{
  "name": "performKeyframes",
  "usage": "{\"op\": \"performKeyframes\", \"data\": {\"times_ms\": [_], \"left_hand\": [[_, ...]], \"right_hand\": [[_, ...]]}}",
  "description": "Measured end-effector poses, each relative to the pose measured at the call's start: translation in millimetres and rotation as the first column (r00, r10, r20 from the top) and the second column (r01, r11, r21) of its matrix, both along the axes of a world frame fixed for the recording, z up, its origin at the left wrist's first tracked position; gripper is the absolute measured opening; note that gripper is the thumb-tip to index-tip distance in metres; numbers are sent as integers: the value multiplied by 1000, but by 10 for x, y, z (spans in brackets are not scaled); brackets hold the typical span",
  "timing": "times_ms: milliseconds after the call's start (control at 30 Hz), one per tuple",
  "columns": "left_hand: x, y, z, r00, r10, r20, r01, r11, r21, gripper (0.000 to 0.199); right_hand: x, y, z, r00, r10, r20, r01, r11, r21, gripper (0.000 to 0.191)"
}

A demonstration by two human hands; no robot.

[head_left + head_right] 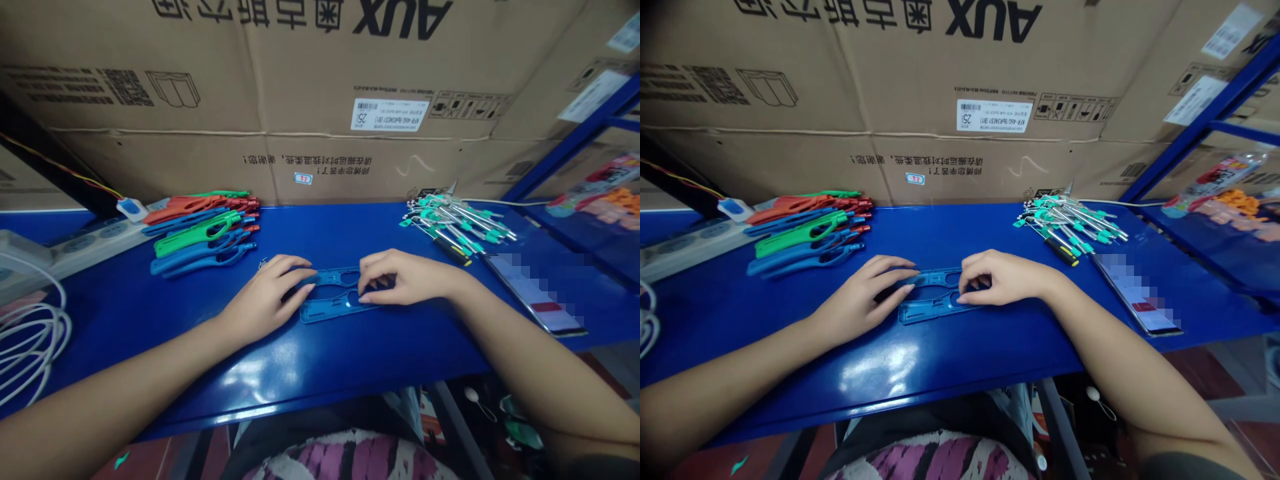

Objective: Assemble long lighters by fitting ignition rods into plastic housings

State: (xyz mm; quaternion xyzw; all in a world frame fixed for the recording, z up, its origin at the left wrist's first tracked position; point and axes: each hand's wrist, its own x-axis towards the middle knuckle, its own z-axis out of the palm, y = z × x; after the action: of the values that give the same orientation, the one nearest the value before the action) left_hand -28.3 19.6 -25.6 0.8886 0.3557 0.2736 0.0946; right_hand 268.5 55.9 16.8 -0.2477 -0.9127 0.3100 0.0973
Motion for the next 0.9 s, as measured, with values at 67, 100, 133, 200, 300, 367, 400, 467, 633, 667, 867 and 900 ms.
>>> {"op": "performKeyframes", "data": {"times_ms": [67,100,133,200,300,367,400,467,633,667,867,900], "left_hand": [[12,-43,50,1000,-10,-10,10,1000,14,27],[17,-63,70,999,-28,-33,28,1000,13,28],[23,-80,84,997,-51,-64,51,999,7,31],[30,-96,89,987,-97,-128,97,995,-5,39],[28,-78,60,979,-105,-174,108,994,6,36],[19,-52,37,978,-81,-190,87,996,25,34],[13,-40,29,978,-68,-197,76,996,36,34],[3,-27,21,978,-52,-204,64,997,53,35],[-2,-41,14,981,-45,-189,54,998,42,36],[0,-43,10,982,-44,-183,53,998,43,36],[10,-42,-5,986,-54,-156,62,997,46,35],[11,-44,-2,986,-51,-162,60,997,47,35]], "right_hand": [[-5,3,-19,998,-58,-26,60,995,83,20],[-8,6,-34,997,-80,-25,82,989,121,22],[-14,10,-54,996,-91,-12,92,984,152,23],[-33,22,-111,996,-92,22,86,978,191,21],[-77,39,-215,995,-92,28,84,971,225,13],[-100,55,-261,994,-110,6,104,962,252,14],[-101,69,-268,992,-129,-7,126,954,272,16],[-65,122,-247,978,-204,-53,210,922,327,22],[383,433,-101,755,-623,-202,629,604,489,21],[526,508,-85,668,-719,-193,690,501,523,19],[1264,781,-159,30,-1000,-4,838,23,545,30],[1320,794,-183,3,-1000,12,845,8,535,29]]}}
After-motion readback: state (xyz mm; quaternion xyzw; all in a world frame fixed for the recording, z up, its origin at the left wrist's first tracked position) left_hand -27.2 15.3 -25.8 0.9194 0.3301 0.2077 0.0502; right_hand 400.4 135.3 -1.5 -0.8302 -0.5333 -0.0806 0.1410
